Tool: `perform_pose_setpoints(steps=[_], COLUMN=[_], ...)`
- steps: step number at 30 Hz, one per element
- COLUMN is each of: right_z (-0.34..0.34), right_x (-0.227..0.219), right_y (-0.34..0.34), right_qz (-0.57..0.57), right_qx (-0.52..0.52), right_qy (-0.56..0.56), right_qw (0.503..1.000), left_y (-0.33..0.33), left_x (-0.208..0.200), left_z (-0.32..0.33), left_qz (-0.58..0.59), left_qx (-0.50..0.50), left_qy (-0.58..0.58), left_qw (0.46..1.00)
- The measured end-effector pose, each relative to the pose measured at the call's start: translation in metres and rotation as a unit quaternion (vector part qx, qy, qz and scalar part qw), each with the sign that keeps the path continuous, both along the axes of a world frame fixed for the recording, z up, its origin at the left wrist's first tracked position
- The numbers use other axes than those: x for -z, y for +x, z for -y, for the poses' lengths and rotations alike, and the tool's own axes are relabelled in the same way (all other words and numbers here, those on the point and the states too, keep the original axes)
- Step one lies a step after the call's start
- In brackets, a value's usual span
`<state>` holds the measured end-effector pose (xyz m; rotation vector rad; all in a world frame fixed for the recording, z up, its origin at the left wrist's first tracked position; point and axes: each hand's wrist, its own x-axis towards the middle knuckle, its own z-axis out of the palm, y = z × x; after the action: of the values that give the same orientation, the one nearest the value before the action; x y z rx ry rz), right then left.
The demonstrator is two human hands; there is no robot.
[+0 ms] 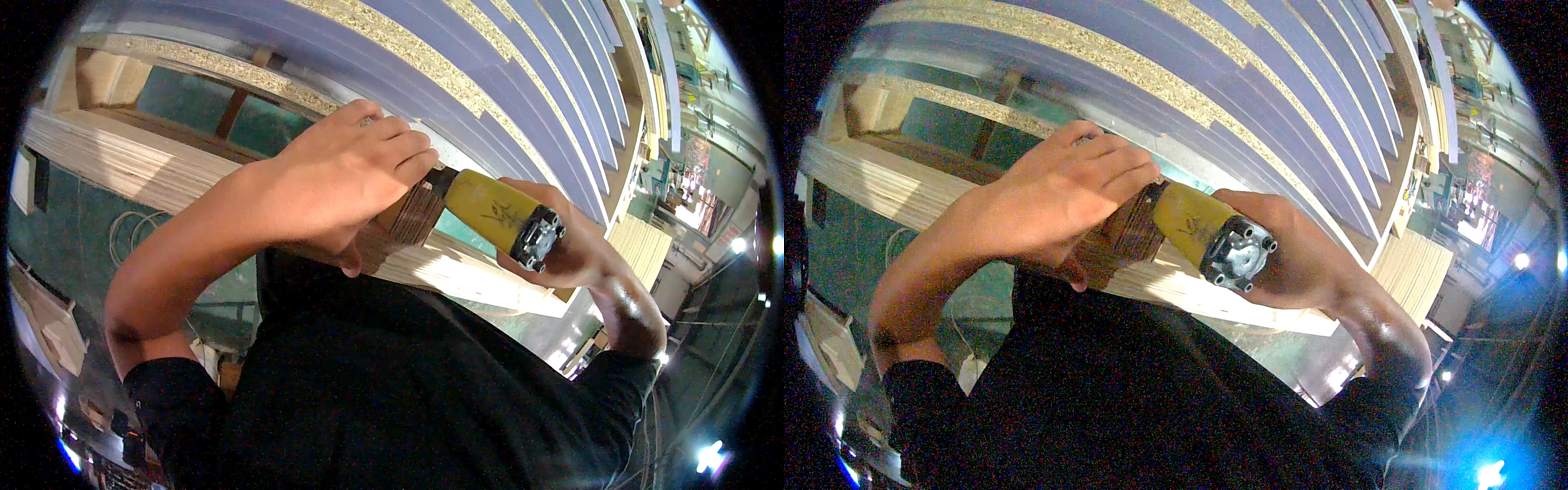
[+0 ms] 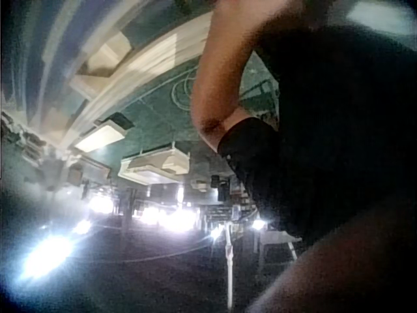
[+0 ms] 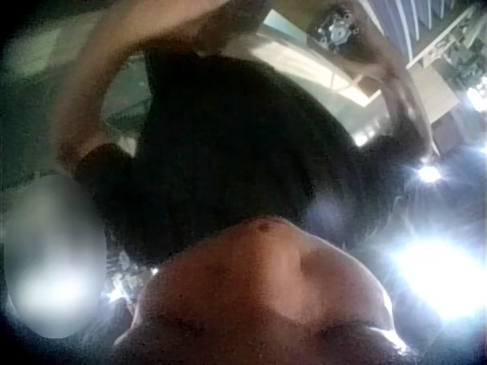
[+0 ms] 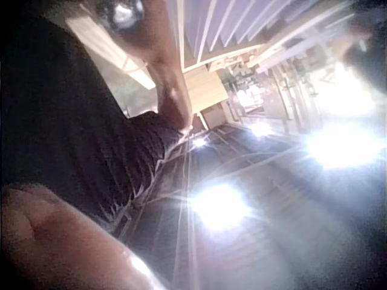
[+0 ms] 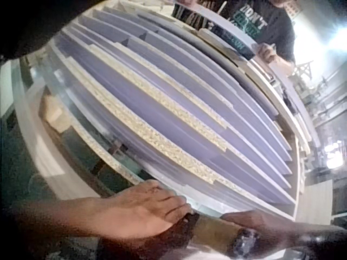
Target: The person assembles a large wooden frame by placing wooden slats onto a base structure and securing them with a pneumatic nail gun. They repeatedly pick up slats, align them, and drive nails to fasten them in place.
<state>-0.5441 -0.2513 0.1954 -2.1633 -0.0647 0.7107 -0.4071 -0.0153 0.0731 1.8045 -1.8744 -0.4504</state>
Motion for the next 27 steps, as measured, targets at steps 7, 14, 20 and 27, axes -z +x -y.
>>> perform_pose_setpoints(steps=[7, 14, 20, 27], right_z=[0.011, 0.012, 0.014, 0.021], right_x=[-0.002, 0.004, 0.007, 0.010], right_y=[-0.013, -0.018, -0.011, -0.020], right_qz=[-0.087, 0.007, -0.034, -0.023], right_qx=[0.040, 0.036, -0.004, 0.010], right_qy=[-0.038, -0.012, -0.035, -0.036], right_qw=[0.995, 0.999, 0.999, 0.999], left_y=[0.000, -0.006, -0.007, -0.005], left_x=[0.000, -0.006, -0.004, -0.002], left_z=[0.002, 0.003, 0.004, 0.005], left_qz=[-0.010, 0.008, 0.019, 0.000], left_qx=[-0.010, -0.022, -0.023, -0.012], left_qy=[-0.013, 0.017, 0.012, 0.019], left_qw=[1.000, 1.000, 0.999, 1.000])
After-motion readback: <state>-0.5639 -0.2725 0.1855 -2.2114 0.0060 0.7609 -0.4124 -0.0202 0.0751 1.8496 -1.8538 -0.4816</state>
